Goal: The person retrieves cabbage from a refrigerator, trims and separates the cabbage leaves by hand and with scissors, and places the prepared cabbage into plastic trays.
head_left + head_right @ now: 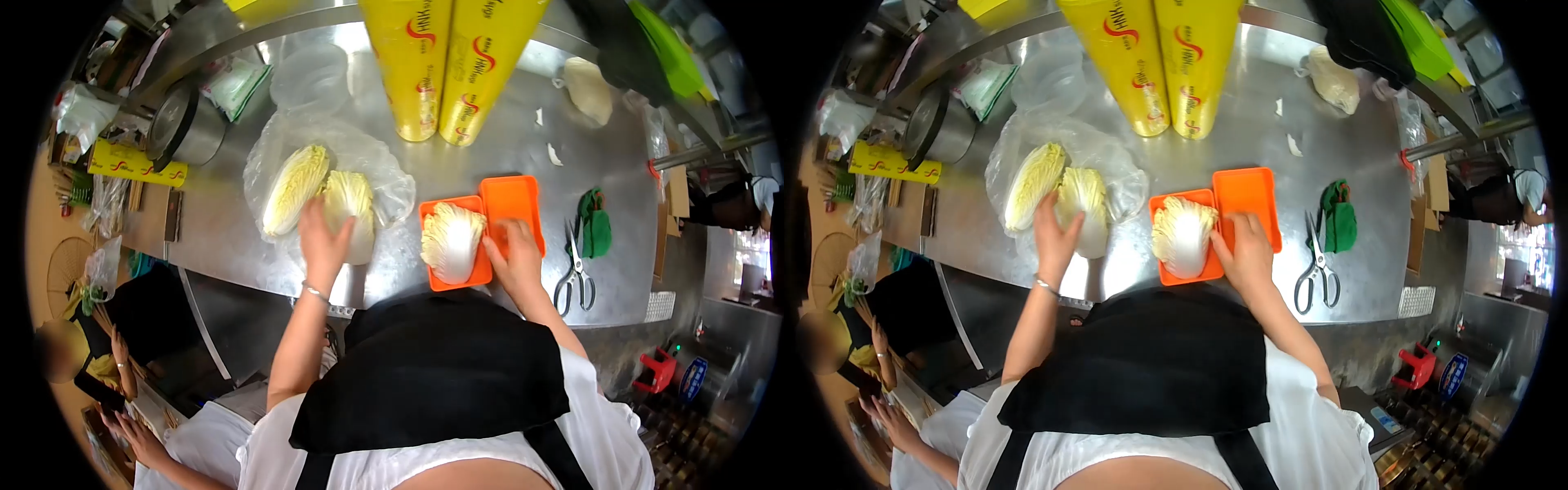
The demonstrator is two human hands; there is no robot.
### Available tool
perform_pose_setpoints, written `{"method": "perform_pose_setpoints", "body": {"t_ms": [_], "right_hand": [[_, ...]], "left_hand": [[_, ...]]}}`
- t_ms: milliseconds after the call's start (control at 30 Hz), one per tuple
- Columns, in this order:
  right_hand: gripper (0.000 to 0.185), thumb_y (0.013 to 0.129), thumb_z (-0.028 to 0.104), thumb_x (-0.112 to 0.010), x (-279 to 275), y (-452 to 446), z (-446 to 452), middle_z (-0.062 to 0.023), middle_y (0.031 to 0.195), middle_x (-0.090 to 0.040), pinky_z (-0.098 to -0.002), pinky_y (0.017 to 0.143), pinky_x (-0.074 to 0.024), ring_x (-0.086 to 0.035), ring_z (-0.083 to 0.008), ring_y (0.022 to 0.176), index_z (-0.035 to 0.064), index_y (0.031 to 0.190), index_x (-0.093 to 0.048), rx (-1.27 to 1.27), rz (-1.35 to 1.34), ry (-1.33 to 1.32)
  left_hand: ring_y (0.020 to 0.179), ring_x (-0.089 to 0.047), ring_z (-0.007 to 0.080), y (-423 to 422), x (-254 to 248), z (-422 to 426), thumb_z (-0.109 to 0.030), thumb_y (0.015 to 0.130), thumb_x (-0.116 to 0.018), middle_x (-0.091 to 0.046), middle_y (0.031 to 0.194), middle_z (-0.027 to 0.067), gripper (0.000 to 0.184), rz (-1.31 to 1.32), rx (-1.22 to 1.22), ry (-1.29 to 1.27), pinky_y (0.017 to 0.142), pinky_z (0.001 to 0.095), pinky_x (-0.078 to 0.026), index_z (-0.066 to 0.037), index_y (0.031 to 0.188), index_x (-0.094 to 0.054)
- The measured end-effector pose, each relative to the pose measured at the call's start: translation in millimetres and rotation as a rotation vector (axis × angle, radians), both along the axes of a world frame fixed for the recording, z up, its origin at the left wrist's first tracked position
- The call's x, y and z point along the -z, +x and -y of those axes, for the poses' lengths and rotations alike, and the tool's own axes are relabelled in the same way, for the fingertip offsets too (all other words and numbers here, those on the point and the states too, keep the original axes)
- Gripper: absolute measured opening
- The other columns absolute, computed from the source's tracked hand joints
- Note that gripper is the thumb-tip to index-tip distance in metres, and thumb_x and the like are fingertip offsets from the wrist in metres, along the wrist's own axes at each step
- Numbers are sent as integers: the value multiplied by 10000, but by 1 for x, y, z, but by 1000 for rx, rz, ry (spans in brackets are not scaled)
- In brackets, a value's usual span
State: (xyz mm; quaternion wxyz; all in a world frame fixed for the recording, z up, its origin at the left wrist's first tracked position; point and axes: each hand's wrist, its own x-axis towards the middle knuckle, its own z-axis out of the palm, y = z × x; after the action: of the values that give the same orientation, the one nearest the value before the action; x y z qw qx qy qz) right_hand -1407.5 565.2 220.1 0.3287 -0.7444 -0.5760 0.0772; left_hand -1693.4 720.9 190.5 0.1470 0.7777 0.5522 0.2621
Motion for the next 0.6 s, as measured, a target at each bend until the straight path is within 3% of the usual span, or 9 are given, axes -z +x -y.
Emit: {"method": "perform_pose_setpoints", "body": {"t_ms": [100, 167, 267, 300, 333, 433, 467, 533, 600], "right_hand": [[314, 759, 142, -696, 3, -1, 20, -171, 904, -624, -388, 651, -503, -627, -330, 735, 7, 1009, -564, 28, -255, -446], [336, 748, 124, -700, 12, -8, 28, -179, 896, -623, -391, 661, -503, -625, -335, 742, 6, 1028, -557, -7, -225, -387], [377, 730, 73, -698, 20, -14, 27, -197, 914, -614, -402, 674, -501, -618, -349, 751, 2, 1065, -540, -48, -233, -340], [392, 720, 60, -706, 26, -16, 24, -171, 906, -611, -372, 640, -502, -618, -294, 701, 12, 1076, -549, -65, -208, -278], [410, 710, 47, -714, 26, -19, 21, -145, 898, -608, -341, 605, -503, -619, -238, 651, 22, 1088, -559, -82, -184, -217], [399, 718, 40, -699, 6, -20, 18, -141, 919, -591, -349, 629, -505, -616, -253, 693, 37, 1094, -565, -61, -94, -200], [390, 724, 41, -692, -2, -20, 16, -142, 919, -588, -355, 638, -506, -614, -266, 701, 42, 1094, -567, -45, -33, -170], [372, 762, 79, -694, -6, -13, 15, -80, 971, -608, -308, 600, -492, -587, -197, 633, 45, 1111, -569, -41, -45, -152], [406, 799, 134, -701, -20, -7, 10, 8, 1015, -609, -236, 565, -452, -524, -90, 607, 53, 1169, -553, -119, -904, -264]], "left_hand": [[1085, -527, 347, -10, 4, -5, -210, 742, -742, -538, 1183, 227, 668, 115, -55, -263, 926, 403, -429, 36, 1279, -429], [922, -615, 262, -15, 12, -9, -194, 736, -755, -623, 1037, 174, 721, 190, -115, -446, 796, 340, -490, 40, 1318, -398], [787, -617, 177, -17, 16, -9, -153, 750, -749, -645, 950, 123, 712, 299, -179, -477, 684, 277, -494, 44, 1328, -383], [709, -577, 105, -15, 18, -6, -109, 780, -727, -637, 891, 65, 555, 596, -175, -518, 607, 227, -468, 47, 1246, -467], [709, -577, 105, -18, 15, -6, -109, 780, -727, -637, 891, 65, 555, 591, -172, -520, 607, 227, -468, 47, 1246, -467], [776, -606, 102, -27, -11, 2, -59, 840, -661, -651, 941, 42, 222, 707, -130, -707, 678, 219, -484, 12, 1039, -595], [776, -606, 102, -28, -23, 8, -59, 840, -661, -651, 941, 42, 222, 703, -128, -707, 678, 219, -484, 12, 1039, -595], [862, -621, 115, -28, -44, 20, -39, 852, -637, -656, 996, 58, 201, 1018, -82, -705, 768, 255, -494, -3, 1047, -598], [936, -615, 127, -7, -75, 31, -25, 854, -627, -653, 1033, 63, 213, 1052, -73, -745, 833, 288, -485, -16, 1065, -600]]}}
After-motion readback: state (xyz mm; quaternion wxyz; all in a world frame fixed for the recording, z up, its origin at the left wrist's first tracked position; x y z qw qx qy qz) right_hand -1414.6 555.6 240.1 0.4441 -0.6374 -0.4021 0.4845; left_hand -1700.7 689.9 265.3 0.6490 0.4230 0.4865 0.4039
